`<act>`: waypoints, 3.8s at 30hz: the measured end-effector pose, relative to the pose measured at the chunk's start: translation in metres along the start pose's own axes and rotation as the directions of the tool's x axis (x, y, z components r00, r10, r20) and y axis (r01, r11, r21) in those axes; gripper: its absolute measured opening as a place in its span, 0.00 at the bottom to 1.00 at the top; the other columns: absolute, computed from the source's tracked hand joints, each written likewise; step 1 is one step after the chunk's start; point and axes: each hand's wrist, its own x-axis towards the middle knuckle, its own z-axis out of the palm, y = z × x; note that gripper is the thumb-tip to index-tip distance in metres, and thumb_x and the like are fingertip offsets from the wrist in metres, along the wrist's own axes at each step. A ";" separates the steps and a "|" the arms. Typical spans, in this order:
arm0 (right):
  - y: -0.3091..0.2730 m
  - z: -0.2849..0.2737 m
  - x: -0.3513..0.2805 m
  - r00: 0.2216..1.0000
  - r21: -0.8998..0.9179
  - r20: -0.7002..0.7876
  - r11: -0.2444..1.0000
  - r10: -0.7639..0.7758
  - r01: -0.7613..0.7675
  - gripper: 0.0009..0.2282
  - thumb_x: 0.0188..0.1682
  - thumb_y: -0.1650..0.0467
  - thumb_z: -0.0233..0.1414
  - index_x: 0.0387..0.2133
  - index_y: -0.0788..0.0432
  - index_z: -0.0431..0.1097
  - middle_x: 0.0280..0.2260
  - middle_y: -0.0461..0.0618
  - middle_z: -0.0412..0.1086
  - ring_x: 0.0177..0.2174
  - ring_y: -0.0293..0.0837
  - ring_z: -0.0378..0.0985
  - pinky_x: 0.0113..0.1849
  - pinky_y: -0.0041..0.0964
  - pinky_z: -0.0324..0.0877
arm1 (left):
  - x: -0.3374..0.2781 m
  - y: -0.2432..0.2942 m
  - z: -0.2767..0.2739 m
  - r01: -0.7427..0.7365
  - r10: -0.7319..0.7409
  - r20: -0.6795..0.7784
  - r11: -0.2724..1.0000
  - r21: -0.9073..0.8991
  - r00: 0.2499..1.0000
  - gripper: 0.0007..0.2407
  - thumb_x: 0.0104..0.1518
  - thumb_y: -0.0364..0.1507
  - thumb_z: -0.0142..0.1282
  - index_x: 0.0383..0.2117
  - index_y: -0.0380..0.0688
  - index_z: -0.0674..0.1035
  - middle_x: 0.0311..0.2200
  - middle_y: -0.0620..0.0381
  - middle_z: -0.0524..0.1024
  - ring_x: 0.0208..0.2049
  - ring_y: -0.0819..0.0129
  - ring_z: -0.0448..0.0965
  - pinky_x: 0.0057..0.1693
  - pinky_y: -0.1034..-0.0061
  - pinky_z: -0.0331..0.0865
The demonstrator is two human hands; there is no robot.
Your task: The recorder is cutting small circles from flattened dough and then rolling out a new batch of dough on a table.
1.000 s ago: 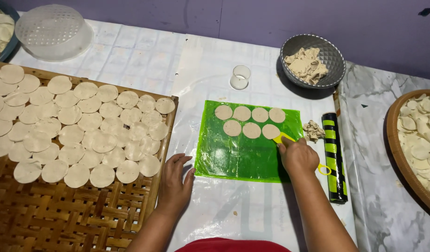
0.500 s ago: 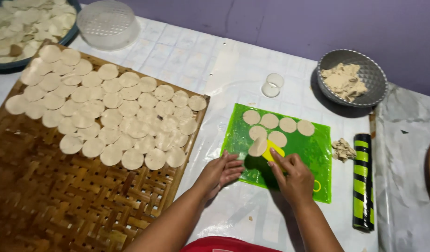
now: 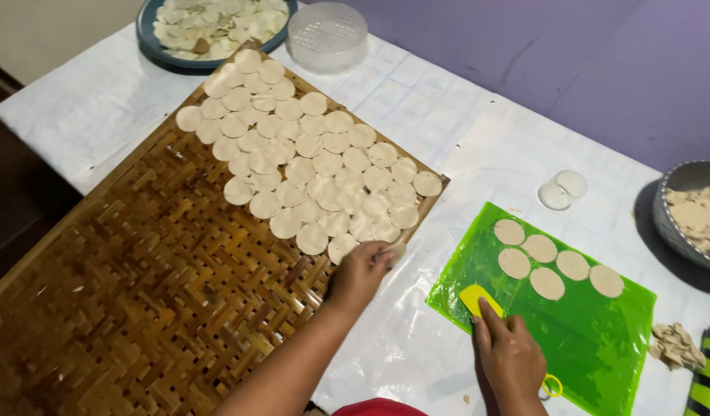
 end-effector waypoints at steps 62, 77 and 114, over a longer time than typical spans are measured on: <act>0.174 -0.050 0.090 0.749 -0.474 0.311 0.778 0.586 -0.412 0.16 0.55 0.53 0.47 0.53 0.34 0.75 0.53 0.50 0.72 0.51 0.49 0.77 0.45 0.48 0.74 | -0.078 0.003 0.071 -0.342 0.268 0.248 0.878 0.334 0.931 0.14 0.61 0.30 0.55 0.52 0.41 0.75 0.55 0.48 0.72 0.58 0.51 0.71 0.60 0.61 0.67; 0.196 -0.032 0.093 0.834 -0.365 0.281 0.857 0.474 -0.364 0.17 0.52 0.53 0.51 0.54 0.30 0.74 0.47 0.49 0.73 0.45 0.49 0.79 0.44 0.47 0.73 | -0.080 0.012 0.075 -0.322 0.281 0.161 0.869 0.375 0.946 0.13 0.58 0.29 0.58 0.48 0.39 0.78 0.51 0.49 0.75 0.54 0.52 0.73 0.59 0.62 0.68; -0.086 -0.031 -0.017 0.968 0.101 0.090 0.969 -0.236 0.227 0.16 0.45 0.59 0.59 0.48 0.33 0.76 0.25 0.49 0.67 0.24 0.49 0.75 0.27 0.46 0.71 | -0.043 -0.089 0.032 0.276 -0.244 0.139 0.907 -0.317 0.960 0.06 0.59 0.25 0.63 0.38 0.35 0.81 0.32 0.53 0.83 0.33 0.75 0.81 0.41 0.81 0.74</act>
